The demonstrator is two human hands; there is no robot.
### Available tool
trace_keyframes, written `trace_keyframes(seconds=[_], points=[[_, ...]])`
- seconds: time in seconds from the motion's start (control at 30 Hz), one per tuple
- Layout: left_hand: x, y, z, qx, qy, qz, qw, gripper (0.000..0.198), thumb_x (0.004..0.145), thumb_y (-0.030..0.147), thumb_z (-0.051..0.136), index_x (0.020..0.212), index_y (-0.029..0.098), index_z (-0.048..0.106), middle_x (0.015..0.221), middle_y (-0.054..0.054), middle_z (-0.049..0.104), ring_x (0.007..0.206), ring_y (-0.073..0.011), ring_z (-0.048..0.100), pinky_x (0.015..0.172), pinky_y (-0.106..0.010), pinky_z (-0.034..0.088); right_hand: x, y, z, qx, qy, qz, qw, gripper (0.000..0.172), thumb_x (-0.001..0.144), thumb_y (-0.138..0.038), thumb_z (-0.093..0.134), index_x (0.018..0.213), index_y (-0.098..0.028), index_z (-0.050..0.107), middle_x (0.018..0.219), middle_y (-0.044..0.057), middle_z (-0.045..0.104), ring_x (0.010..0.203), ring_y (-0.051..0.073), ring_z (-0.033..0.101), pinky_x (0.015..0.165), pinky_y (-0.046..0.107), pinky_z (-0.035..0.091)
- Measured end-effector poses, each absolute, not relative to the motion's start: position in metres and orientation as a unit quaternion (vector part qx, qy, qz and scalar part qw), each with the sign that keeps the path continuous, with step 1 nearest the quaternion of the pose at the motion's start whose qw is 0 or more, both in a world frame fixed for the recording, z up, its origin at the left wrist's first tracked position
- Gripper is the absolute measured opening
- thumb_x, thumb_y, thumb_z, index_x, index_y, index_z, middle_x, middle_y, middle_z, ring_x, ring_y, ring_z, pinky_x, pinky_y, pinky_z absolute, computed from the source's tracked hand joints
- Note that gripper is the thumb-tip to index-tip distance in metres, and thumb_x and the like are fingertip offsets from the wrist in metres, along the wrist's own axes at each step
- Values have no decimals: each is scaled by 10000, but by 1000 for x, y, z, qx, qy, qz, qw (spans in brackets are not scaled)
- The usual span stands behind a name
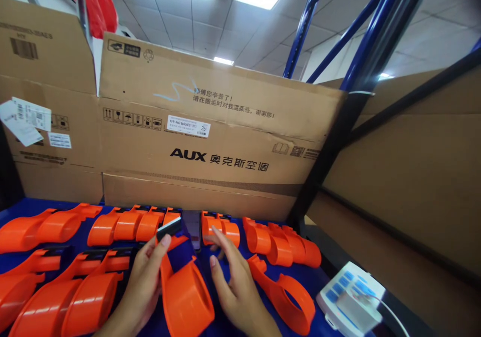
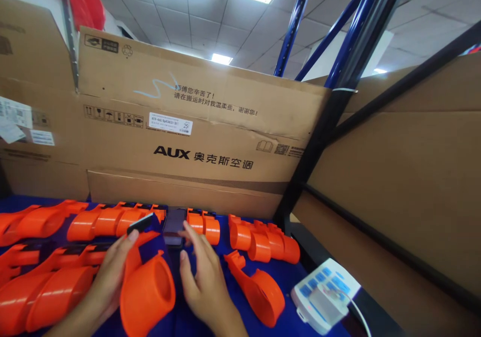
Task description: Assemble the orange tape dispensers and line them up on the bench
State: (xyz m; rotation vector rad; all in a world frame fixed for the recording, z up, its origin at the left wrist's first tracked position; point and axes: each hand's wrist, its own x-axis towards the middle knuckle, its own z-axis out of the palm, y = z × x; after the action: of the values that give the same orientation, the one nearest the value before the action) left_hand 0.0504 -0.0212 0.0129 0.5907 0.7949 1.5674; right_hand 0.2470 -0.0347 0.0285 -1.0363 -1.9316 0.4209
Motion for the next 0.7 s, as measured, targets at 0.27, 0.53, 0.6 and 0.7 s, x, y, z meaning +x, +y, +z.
trace_keyframes(seconds=[0.27, 0.53, 0.6, 0.7], points=[[50, -20, 20, 230, 377, 667, 601, 485, 717, 487, 838, 1072, 186, 702, 742, -10, 781, 617, -211, 725, 546, -282, 577, 249, -34, 23, -250, -885, -96, 381, 852, 803, -200, 689, 1548, -265, 282, 1601, 127, 311, 1382, 337, 398, 1095, 538, 398], [48, -10, 3, 280, 416, 630, 593, 450, 758, 635, 736, 880, 214, 634, 515, 86, 561, 332, -63, 432, 315, -153, 282, 248, -46, 32, -273, -888, -197, 313, 656, 823, -177, 614, 1455, -236, 448, 1488, 116, 522, 1186, 349, 517, 962, 531, 425], [48, -8, -3, 311, 415, 627, 582, 469, 794, 671, 670, 901, 216, 630, 505, 91, 521, 319, -53, 362, 302, -152, 239, 254, -45, 45, -323, -872, -189, 316, 688, 816, -229, 658, 1464, -193, 427, 1441, 143, 565, 1200, 363, 522, 974, 530, 421], [48, -10, -6, 364, 405, 621, 564, 469, 838, 658, 623, 1004, 220, 638, 558, 70, 550, 350, -64, 380, 313, -164, 265, 280, -34, 74, -394, -837, -183, 332, 729, 814, -302, 700, 1465, -162, 402, 1362, 157, 618, 1177, 351, 542, 972, 507, 432]])
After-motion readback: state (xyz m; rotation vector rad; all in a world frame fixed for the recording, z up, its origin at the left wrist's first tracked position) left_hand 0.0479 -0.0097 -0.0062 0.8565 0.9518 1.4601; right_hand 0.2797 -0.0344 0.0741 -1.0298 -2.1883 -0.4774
